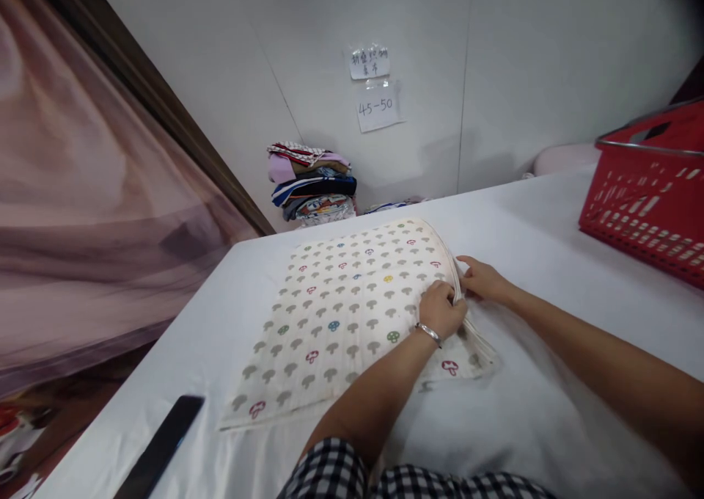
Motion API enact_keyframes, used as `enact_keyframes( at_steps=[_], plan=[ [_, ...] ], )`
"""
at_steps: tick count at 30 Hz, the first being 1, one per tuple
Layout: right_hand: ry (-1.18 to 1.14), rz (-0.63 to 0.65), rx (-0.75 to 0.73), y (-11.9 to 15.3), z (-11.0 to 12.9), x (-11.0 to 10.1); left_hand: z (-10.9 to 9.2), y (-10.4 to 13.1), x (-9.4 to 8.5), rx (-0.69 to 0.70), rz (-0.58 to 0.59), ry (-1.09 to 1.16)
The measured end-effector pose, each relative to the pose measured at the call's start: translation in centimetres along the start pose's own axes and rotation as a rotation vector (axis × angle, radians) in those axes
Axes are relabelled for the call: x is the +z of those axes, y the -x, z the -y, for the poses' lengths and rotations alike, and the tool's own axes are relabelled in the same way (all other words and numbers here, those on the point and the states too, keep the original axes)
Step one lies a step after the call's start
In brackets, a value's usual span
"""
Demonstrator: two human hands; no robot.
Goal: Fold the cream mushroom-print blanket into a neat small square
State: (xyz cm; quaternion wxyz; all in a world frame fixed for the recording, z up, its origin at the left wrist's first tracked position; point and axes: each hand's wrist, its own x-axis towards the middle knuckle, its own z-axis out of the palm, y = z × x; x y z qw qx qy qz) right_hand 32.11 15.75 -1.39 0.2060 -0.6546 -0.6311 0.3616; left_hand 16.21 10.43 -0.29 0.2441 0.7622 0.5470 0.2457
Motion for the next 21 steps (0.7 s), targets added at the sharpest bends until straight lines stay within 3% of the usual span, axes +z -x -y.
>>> enact_keyframes(
  at_steps=[5, 11, 15, 21],
  plan=[
    [-0.440, -0.081, 0.061, 0.6, -0.6, 1.1, -0.5, -0.2, -0.6, -0.008, -0.012, -0.009],
    [-0.480, 0.047, 0.058, 2.6, 0.7, 2.1, -0.7, -0.2, -0.8, -0.030, 0.003, -0.043],
    [-0.549, -0.016, 0.003, 3.5, 0.1, 1.8, -1.0, -0.3, -0.7, -0.025, 0.002, -0.085],
    [-0.605, -0.040, 0.043, 3.6, -1.1, 1.7, -1.8, -0.5, -0.3, -0.048, 0.089, -0.229]
  ],
)
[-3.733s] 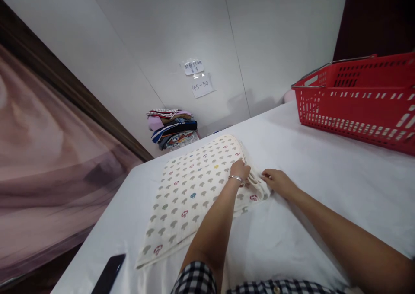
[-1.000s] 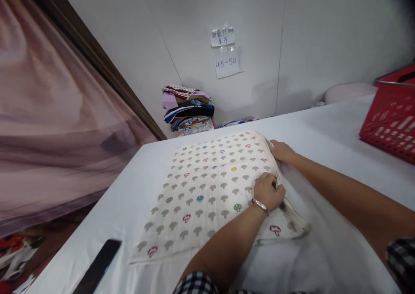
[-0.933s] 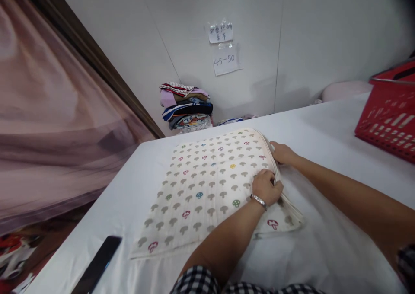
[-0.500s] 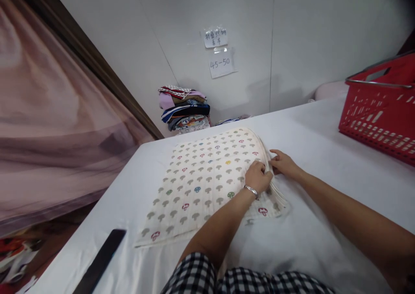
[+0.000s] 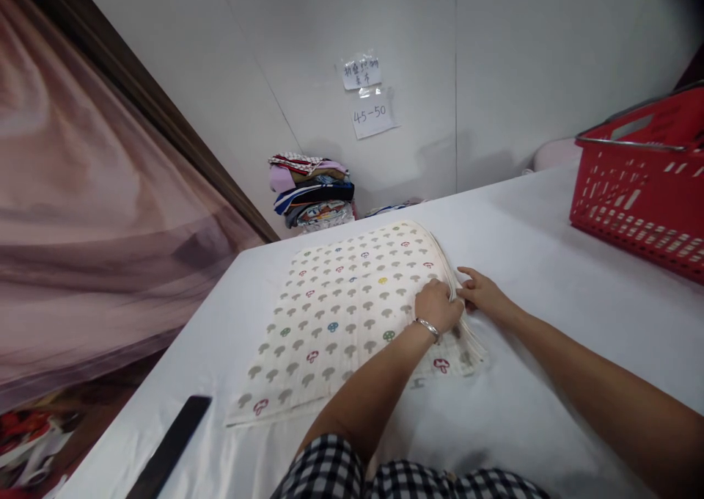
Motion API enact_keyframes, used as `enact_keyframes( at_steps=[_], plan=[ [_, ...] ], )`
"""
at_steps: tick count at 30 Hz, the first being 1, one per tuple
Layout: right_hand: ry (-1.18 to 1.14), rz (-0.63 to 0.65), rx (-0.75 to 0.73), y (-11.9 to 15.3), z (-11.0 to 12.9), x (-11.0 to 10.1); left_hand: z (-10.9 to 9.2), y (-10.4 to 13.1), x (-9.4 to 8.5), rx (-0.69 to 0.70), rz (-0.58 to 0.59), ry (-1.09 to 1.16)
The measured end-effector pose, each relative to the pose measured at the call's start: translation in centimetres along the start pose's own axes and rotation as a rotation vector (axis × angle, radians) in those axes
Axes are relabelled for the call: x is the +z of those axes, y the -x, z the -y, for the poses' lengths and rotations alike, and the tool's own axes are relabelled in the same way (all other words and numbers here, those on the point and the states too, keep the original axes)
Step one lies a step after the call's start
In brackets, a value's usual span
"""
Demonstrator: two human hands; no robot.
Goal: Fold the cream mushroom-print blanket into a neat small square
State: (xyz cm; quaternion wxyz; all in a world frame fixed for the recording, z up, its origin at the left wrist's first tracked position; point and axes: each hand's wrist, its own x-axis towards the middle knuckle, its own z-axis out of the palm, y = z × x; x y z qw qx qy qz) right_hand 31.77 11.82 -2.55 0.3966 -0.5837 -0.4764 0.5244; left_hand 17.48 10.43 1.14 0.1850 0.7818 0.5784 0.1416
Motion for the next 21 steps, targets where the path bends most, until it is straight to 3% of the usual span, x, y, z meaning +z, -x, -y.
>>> enact_keyframes(
  at_steps=[12, 21],
  plan=[
    [-0.149, 0.026, 0.039, 0.0, -0.2, 0.1, -0.3, -1.0, -0.5, -0.123, 0.066, 0.057],
    [-0.179, -0.038, 0.083, 0.2, 0.3, 0.4, 0.1, -2.3, -1.0, -0.174, 0.121, 0.146]
  ],
)
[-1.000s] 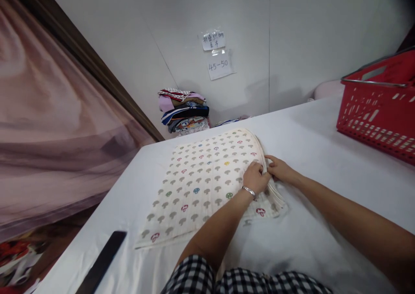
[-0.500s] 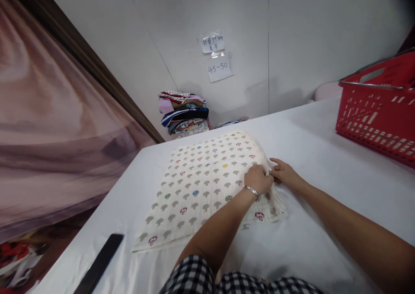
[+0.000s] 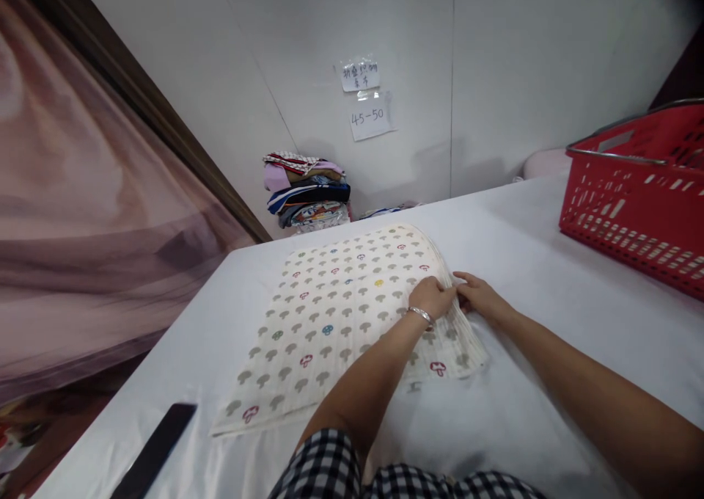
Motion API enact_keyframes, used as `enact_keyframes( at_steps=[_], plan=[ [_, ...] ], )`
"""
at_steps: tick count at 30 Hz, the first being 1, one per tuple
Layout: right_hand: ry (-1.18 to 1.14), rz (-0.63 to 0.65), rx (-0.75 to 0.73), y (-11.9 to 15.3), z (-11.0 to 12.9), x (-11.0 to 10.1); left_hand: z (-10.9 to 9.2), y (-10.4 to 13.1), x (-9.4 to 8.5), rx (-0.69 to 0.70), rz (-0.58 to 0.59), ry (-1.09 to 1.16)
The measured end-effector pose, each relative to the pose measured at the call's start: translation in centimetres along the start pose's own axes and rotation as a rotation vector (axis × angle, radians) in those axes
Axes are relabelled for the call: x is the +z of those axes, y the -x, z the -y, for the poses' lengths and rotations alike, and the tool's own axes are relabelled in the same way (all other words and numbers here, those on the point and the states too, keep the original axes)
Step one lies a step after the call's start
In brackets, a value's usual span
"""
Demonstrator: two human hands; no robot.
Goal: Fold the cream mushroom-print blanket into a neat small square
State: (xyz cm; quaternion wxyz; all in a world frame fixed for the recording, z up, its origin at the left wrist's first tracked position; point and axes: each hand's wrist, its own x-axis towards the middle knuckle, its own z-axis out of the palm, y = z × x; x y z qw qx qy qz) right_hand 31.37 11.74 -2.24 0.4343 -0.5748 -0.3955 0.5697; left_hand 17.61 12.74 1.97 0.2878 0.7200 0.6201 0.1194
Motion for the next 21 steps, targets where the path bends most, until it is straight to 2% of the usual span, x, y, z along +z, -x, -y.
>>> enact_keyframes(
  at_steps=[8, 14, 21],
  plan=[
    [0.056, -0.015, -0.040, 0.3, 0.1, 0.0, 0.8, -1.4, 0.0, 0.007, 0.072, 0.031],
    [0.145, -0.032, -0.082, 0.2, -0.1, 0.2, 1.0, -1.5, 0.1, 0.011, 0.047, 0.015],
    [0.137, -0.015, -0.074, 0.3, 0.2, 0.1, 0.6, -1.0, -0.7, -0.050, 0.017, 0.071]
  ],
)
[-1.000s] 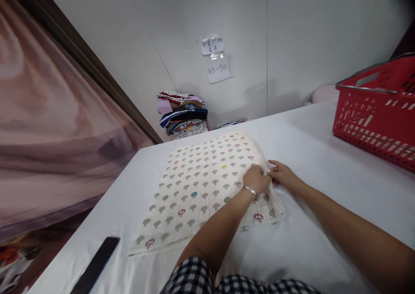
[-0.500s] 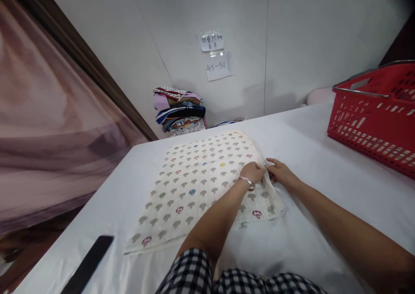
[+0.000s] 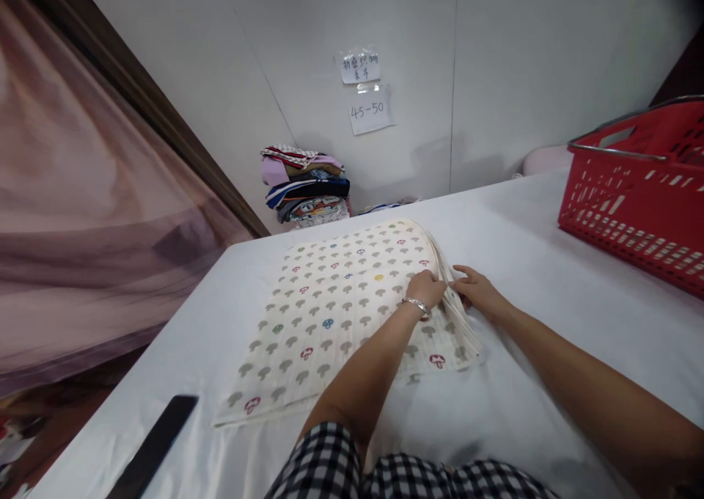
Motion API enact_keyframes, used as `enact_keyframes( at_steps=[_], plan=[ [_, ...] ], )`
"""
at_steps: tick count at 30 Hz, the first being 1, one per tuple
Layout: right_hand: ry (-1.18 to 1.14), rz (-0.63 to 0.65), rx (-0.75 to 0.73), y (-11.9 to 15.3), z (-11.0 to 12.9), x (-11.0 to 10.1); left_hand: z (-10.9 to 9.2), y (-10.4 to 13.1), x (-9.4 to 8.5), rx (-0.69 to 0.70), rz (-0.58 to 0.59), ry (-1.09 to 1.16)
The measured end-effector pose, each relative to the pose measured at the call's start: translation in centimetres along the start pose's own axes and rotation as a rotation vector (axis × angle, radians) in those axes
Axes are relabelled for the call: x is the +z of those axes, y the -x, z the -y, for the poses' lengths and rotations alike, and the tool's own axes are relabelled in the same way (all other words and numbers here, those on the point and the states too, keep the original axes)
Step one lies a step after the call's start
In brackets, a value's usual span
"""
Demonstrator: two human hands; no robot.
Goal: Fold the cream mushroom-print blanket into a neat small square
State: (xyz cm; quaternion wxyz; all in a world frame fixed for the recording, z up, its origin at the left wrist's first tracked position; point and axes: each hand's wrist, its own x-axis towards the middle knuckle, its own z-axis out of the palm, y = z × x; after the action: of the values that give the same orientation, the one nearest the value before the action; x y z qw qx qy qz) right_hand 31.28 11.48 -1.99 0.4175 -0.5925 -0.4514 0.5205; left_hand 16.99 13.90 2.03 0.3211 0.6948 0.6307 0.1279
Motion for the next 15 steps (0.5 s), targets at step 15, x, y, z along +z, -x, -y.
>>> enact_keyframes(
  at_steps=[15],
  plan=[
    [0.501, -0.101, -0.321, -0.3, -1.0, 0.3, -1.7, -1.4, 0.0, -0.065, 0.007, -0.082]
  ],
)
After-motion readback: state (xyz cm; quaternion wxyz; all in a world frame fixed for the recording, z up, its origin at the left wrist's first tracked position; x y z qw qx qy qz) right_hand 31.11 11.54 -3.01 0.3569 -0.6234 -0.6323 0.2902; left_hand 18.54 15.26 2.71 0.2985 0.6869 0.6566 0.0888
